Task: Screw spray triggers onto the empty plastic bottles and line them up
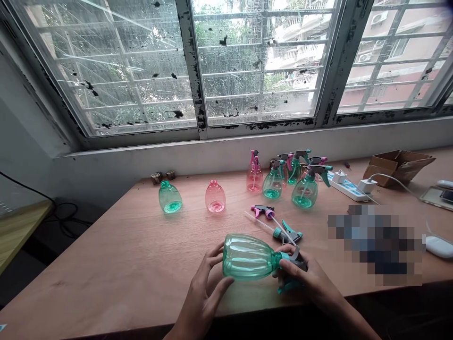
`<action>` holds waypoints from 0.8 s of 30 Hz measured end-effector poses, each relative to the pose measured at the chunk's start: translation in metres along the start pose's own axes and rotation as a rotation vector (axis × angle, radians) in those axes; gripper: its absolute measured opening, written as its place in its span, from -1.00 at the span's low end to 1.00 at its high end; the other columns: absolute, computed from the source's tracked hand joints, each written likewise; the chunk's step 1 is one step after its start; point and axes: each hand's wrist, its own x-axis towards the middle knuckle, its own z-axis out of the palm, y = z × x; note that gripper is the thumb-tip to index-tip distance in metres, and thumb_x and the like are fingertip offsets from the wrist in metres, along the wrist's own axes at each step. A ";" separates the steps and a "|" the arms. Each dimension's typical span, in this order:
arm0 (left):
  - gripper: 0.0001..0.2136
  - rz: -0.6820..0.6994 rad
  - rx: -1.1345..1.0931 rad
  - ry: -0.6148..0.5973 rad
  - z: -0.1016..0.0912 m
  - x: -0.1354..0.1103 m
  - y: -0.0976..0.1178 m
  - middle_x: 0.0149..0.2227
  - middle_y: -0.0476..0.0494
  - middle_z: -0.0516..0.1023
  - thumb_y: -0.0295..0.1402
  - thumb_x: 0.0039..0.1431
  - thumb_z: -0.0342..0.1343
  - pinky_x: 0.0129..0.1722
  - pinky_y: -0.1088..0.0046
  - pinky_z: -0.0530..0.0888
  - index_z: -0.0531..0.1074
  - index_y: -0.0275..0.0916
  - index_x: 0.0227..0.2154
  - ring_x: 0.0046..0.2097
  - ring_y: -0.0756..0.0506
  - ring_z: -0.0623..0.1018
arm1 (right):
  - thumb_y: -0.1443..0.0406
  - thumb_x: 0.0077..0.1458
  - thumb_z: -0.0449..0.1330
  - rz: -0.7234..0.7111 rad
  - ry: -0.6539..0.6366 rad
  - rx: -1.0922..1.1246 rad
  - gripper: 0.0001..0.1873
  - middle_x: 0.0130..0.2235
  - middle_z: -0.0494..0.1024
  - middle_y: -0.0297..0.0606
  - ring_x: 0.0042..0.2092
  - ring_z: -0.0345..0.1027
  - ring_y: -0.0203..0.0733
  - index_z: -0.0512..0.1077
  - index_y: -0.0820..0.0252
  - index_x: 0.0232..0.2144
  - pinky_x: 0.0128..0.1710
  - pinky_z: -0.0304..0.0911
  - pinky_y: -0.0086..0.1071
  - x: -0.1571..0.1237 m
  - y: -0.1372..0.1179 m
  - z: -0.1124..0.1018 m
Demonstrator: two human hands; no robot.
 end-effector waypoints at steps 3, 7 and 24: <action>-0.72 0.033 -0.022 0.035 0.002 0.000 -0.002 0.34 -0.20 0.33 -0.31 0.36 0.09 0.34 0.03 0.28 0.42 -0.03 0.10 0.37 -0.28 0.31 | 0.03 0.13 0.37 0.010 -0.029 -0.007 -0.58 -0.40 0.66 -0.26 -0.44 0.53 -0.19 0.41 0.23 -0.19 -0.38 0.45 -0.31 0.000 0.000 -0.002; -0.59 0.029 0.039 -0.013 0.001 0.000 -0.001 0.32 -0.29 0.36 -0.29 0.24 0.25 0.34 0.00 0.28 0.40 -0.08 0.14 0.36 -0.34 0.32 | 0.01 0.11 0.37 0.035 -0.035 -0.046 -0.55 -0.40 0.67 -0.22 -0.43 0.54 -0.13 0.40 0.22 -0.18 -0.37 0.46 -0.25 0.000 -0.001 -0.003; -0.71 -0.017 0.012 0.031 -0.001 0.000 -0.001 0.35 -0.22 0.32 -0.24 0.32 0.18 0.34 -0.04 0.24 0.43 -0.03 0.08 0.37 -0.33 0.29 | 0.05 0.12 0.39 0.012 -0.018 -0.047 -0.59 -0.43 0.66 -0.25 -0.45 0.52 -0.16 0.43 0.23 -0.20 -0.41 0.45 -0.31 0.000 0.000 0.000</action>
